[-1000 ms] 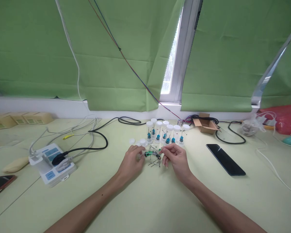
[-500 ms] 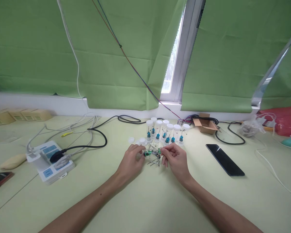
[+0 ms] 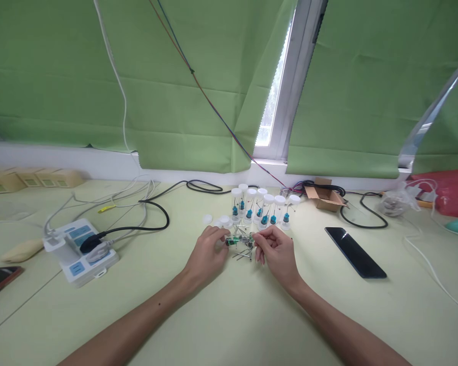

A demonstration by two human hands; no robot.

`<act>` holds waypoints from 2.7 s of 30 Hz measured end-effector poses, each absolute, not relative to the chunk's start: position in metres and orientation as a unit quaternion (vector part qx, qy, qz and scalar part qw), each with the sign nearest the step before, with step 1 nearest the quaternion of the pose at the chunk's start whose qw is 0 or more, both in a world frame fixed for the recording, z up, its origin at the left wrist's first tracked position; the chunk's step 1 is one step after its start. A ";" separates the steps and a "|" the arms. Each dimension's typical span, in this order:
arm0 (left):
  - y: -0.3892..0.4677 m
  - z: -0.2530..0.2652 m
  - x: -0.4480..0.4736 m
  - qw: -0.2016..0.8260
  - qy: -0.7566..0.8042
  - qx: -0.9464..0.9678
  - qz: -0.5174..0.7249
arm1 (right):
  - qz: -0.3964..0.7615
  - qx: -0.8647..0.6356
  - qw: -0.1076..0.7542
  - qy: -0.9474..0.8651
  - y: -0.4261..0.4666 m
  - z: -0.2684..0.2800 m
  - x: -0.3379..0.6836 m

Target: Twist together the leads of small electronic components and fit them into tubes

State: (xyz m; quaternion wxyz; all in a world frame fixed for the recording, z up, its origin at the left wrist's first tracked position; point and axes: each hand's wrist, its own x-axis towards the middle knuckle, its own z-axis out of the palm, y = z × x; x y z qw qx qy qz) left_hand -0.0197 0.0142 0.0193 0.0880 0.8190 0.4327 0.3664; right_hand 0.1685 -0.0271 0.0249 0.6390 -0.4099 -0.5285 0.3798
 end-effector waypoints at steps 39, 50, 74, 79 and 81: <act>0.018 0.014 -0.022 0.075 0.468 0.799 0.370 | 0.334 -0.452 0.610 -0.559 -0.024 0.018 0.171; 0.017 0.014 -0.022 0.072 0.473 0.799 0.364 | 0.325 -0.462 0.598 -0.568 -0.026 0.015 0.170; 0.016 0.015 -0.022 0.063 0.473 0.803 0.356 | 0.339 -0.474 0.580 -0.569 -0.027 0.015 0.167; 0.015 0.016 -0.021 0.065 0.476 0.804 0.352 | 0.338 -0.475 0.572 -0.577 -0.027 0.013 0.166; 0.015 0.016 -0.021 0.065 0.477 0.804 0.349 | 0.340 -0.475 0.571 -0.577 -0.027 0.013 0.166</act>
